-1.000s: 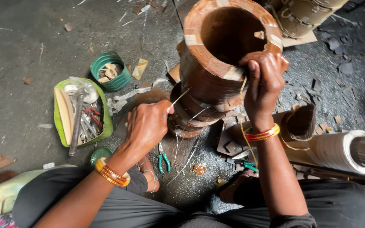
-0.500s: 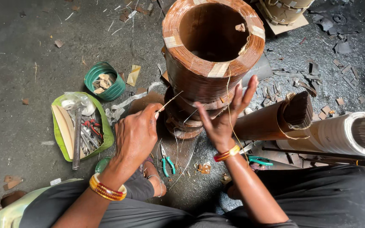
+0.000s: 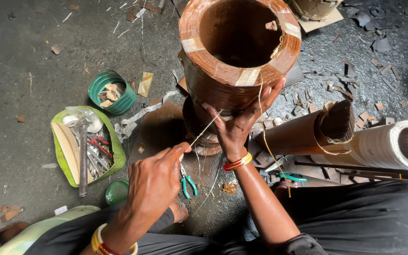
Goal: The person sits on the floor and uses pliers to remove staples and trim excess material from a stack of brown cardboard cylinders. They also tie a string around the cylinder to secure it.
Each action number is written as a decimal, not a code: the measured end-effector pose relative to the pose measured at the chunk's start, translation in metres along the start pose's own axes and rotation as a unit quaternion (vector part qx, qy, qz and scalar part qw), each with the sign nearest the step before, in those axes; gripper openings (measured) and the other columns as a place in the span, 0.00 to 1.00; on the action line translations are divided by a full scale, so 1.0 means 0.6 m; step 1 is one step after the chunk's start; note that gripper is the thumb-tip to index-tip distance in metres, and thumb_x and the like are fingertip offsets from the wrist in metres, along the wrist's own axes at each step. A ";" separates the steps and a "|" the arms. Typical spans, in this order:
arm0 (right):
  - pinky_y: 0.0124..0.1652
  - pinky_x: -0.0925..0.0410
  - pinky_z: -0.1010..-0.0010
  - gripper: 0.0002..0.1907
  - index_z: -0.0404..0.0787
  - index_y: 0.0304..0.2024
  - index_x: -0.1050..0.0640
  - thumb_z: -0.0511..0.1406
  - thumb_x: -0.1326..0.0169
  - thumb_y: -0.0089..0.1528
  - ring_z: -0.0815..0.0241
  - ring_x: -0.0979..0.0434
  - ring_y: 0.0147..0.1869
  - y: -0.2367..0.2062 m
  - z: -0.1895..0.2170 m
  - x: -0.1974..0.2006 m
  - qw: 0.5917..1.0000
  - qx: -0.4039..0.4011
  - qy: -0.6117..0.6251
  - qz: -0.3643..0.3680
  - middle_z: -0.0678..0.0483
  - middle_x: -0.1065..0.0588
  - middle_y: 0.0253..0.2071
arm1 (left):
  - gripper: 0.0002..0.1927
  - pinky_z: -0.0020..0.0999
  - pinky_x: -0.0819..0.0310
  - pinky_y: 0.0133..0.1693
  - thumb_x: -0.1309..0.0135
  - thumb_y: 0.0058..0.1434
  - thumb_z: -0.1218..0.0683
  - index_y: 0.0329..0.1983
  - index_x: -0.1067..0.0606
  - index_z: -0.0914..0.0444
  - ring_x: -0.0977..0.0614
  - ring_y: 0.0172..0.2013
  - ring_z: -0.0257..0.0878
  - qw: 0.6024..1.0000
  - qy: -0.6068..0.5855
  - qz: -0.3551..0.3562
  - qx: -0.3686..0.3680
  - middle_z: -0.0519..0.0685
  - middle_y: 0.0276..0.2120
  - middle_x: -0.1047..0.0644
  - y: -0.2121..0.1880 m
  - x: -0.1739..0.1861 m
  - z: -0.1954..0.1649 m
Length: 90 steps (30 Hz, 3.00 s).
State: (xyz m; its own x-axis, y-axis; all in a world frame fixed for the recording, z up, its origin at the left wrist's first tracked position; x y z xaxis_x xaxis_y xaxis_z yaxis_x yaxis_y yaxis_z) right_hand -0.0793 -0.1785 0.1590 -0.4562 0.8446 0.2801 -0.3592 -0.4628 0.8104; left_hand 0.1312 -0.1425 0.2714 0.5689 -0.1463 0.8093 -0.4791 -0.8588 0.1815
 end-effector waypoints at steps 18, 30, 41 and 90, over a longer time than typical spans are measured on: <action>0.79 0.54 0.49 0.72 0.64 0.82 0.64 0.47 0.23 0.54 0.38 0.66 0.85 0.013 0.012 0.013 1.000 -0.022 0.000 -0.001 0.43 0.69 0.82 | 0.15 0.37 0.27 0.25 0.53 0.61 0.61 0.49 0.20 0.61 0.21 0.15 0.39 0.960 -0.222 0.140 0.098 0.51 0.15 0.25 -0.024 -0.043 -0.078; 0.78 0.51 0.50 0.60 0.52 0.80 0.59 0.38 0.30 0.60 0.39 0.55 0.84 0.005 -0.026 0.096 0.996 -0.028 0.060 0.058 0.40 0.56 0.81 | 0.14 0.38 0.21 0.35 0.44 0.62 0.52 0.49 0.20 0.61 0.14 0.30 0.40 0.973 -0.128 0.179 0.063 0.52 0.30 0.15 0.005 -0.078 -0.055; 0.45 0.27 0.55 0.21 0.43 0.56 0.23 0.30 0.44 0.59 0.43 0.19 0.47 -0.221 -0.250 0.304 0.811 -0.160 -0.185 0.532 0.45 0.20 0.47 | 0.23 0.23 0.30 0.31 0.50 0.74 0.60 0.71 0.34 0.67 0.25 0.30 0.29 0.807 -0.577 -0.027 0.120 0.51 0.41 0.22 0.042 -0.210 -0.056; 0.24 0.32 0.57 0.11 0.38 0.48 0.28 0.29 0.47 0.62 0.45 0.22 0.30 0.062 -0.029 0.188 0.879 0.126 -0.126 0.442 0.46 0.23 0.33 | 0.24 0.16 0.48 0.22 0.54 0.71 0.62 0.71 0.32 0.64 0.41 0.20 0.22 0.612 -0.764 0.063 0.194 0.47 0.33 0.27 0.032 -0.220 -0.018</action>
State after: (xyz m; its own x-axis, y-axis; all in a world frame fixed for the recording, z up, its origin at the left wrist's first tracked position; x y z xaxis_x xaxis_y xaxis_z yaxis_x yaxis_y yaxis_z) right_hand -0.1585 -0.1054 0.2118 -0.2611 0.2322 0.9370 0.2513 -0.9208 0.2982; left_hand 0.0396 -0.1341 0.1738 0.6472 -0.2576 -0.7175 -0.5574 -0.8019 -0.2149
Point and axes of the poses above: each hand's wrist, its own y-axis towards the middle knuckle, its own x-axis out of the back of the hand, z = x × y, the point moved 1 cm from there along y, towards the middle knuckle
